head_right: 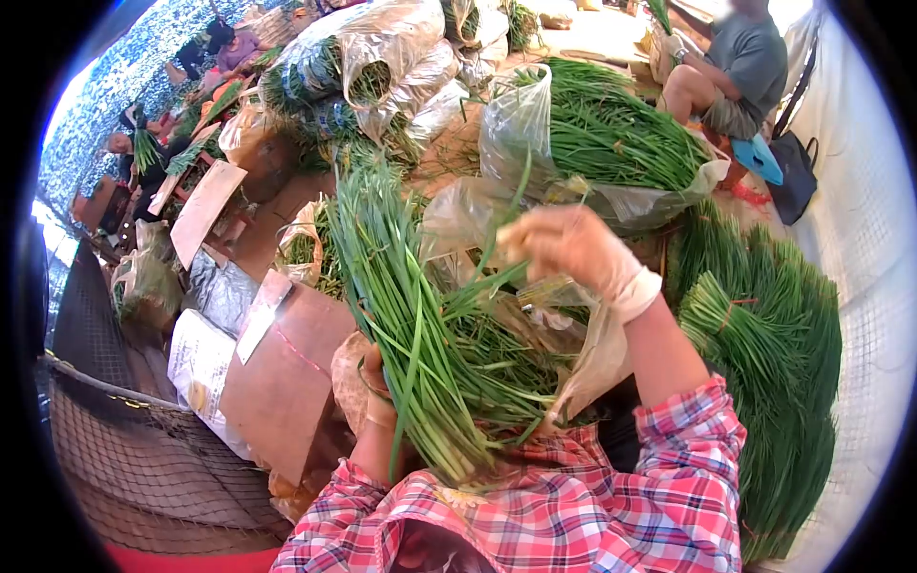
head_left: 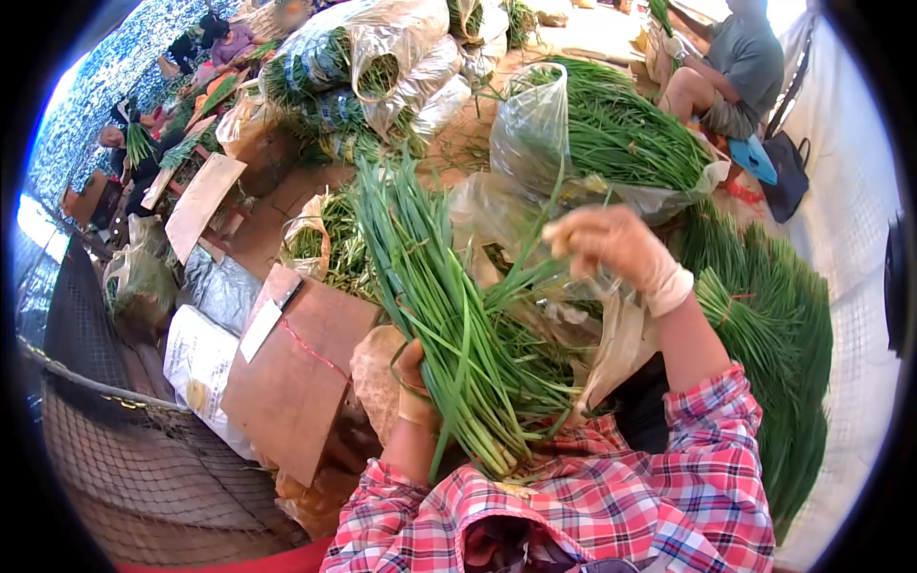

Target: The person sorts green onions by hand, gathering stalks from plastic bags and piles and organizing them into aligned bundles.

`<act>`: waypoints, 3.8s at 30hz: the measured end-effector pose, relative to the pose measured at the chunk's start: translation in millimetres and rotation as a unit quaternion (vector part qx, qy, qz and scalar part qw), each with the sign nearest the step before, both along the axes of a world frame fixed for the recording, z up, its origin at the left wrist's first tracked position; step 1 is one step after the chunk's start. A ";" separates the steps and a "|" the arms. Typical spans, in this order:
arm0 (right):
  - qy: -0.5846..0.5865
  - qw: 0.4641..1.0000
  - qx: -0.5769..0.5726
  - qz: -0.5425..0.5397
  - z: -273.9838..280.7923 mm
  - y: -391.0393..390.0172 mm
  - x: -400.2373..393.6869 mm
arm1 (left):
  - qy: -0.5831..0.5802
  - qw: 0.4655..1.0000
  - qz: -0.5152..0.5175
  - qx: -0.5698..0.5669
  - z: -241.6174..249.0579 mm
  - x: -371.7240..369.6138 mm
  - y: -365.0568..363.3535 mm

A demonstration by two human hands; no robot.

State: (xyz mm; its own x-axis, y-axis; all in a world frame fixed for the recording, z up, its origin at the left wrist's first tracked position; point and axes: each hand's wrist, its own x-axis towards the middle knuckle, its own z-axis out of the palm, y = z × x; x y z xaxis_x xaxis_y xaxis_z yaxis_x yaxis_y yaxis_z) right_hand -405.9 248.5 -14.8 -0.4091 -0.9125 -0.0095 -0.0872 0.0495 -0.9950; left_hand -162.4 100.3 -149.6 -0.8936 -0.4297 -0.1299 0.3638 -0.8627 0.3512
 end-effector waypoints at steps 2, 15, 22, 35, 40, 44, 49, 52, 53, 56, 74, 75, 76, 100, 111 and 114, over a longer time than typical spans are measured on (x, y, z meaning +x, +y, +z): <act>0.094 0.989 -0.101 -0.044 9.9 -27.9 -8.4 | 0.021 1.000 -0.007 0.009 -2.6 -4.2 2.3; 0.652 0.746 0.017 0.135 -19.6 -122.9 45.6 | -0.004 1.000 0.013 -0.005 1.0 6.6 -2.3; 0.713 0.678 0.095 0.148 7.9 -122.1 12.3 | 0.022 0.999 0.011 0.033 -18.3 9.3 -6.3; 0.483 0.782 0.385 -0.077 46.4 -17.2 -139.7 | 0.106 0.994 0.000 0.018 -22.3 5.5 -22.1; 0.029 0.972 0.220 0.078 -49.7 29.7 8.1 | 0.068 0.997 -0.007 0.018 -26.7 0.7 -19.8; 0.087 0.965 0.233 0.080 -106.6 29.8 97.9 | 0.081 0.995 -0.051 0.019 0.6 -11.6 -6.6; 0.161 0.950 0.236 0.128 -86.6 22.8 120.2 | 0.021 0.995 -0.081 0.053 -29.9 -3.7 -4.6; 0.337 0.904 0.088 0.248 -130.4 29.9 115.3 | 0.094 0.991 -0.093 -0.003 11.6 -14.4 8.8; 0.372 0.883 0.040 0.283 -146.9 29.9 114.5 | 0.134 0.986 -0.088 -0.036 8.7 -20.8 10.9; 0.010 0.928 0.300 0.223 -123.0 23.3 106.7 | 0.062 0.993 -0.100 -0.009 -4.7 -12.7 4.8; -0.127 0.971 -0.201 0.029 -23.1 -46.7 11.9 | -0.063 0.864 -0.209 -0.453 40.1 -122.3 -21.3; -0.096 0.981 -0.161 -0.043 -25.0 -49.3 17.9 | -0.074 0.841 -0.212 -0.492 30.5 -127.1 -22.8; -0.109 0.981 -0.157 -0.043 -32.2 -49.4 18.3 | -0.085 0.842 -0.216 -0.486 21.1 -129.3 -23.6; 0.097 0.983 -0.153 -0.037 -157.0 -60.2 59.4 | -0.189 0.874 -0.030 -0.446 -9.8 -79.5 -26.2; -0.065 0.987 -0.141 -0.046 -187.9 -88.5 94.1 | -0.157 0.765 0.047 -0.623 24.6 -50.2 -9.0; 0.060 0.993 -0.099 0.012 -162.3 -86.8 87.6 | -0.222 0.572 0.072 -0.787 36.5 -28.9 -16.2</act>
